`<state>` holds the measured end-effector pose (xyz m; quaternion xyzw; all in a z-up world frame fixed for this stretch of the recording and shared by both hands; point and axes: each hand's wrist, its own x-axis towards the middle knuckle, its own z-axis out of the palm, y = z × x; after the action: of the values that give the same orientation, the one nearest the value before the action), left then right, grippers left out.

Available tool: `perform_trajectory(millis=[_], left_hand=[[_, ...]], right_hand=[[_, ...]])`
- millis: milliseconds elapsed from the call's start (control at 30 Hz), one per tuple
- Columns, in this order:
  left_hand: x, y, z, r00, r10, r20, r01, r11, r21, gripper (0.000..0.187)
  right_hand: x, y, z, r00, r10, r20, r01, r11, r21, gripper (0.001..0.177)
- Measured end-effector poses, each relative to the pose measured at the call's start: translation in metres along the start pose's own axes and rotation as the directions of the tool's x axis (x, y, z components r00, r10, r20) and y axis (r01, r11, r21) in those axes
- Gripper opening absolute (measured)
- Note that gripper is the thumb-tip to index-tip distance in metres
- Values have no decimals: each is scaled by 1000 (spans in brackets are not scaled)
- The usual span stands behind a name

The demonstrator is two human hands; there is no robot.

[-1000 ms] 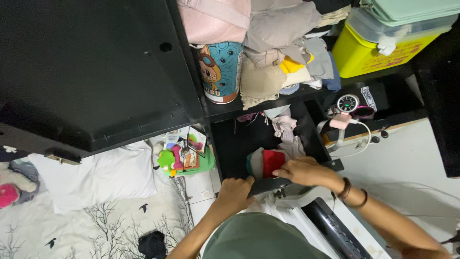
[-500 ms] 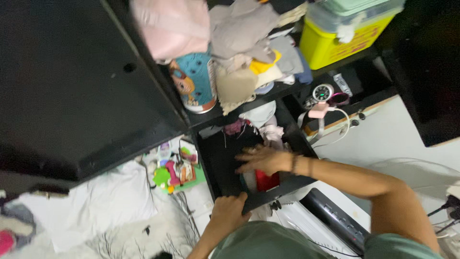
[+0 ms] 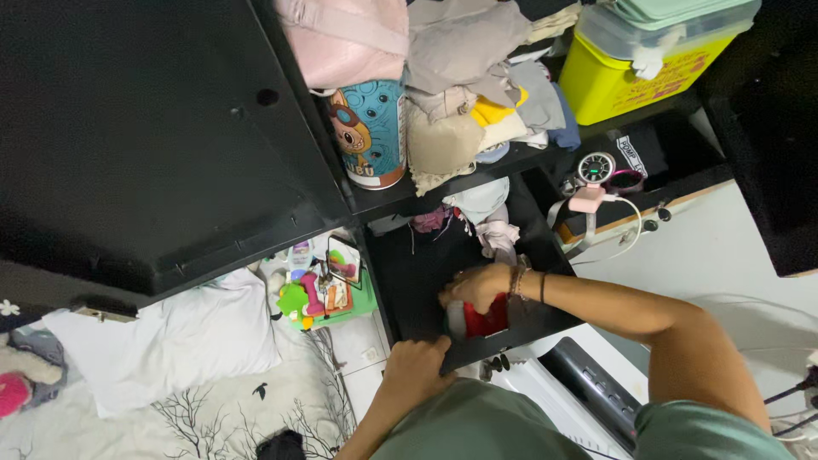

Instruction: The person removes assorted folded clothes from a black drawer, places them on the shelf above, then sprays the empty drawer with a cleaning solution and wipes the interior with a cloth. The person then places some clothes back into the drawer.

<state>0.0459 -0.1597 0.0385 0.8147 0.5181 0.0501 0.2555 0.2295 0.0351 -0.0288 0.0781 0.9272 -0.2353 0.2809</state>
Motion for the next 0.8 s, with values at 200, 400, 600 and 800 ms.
perform_trajectory(millis=[200,400,600,800], left_hand=[[1,3,-3,1000,9,-23,-9,1000,20,45],[1,9,-8,1000,-20,2,20,1000,8,47],[4,12,-11,1000,-18,16,18,1000,-6,52],[1,11,-9,1000,-3,-31,2,999,-40,52]], right_hand=[[-24,22,-5,973,228,-15,-207,906,369,105],[-49,55,-6,819,324,-474,-2,827,562,106],[-66,39,-14,826,432,-361,241,308,920,49],[-87,23,-19,791,485,-372,409,31,912,39]])
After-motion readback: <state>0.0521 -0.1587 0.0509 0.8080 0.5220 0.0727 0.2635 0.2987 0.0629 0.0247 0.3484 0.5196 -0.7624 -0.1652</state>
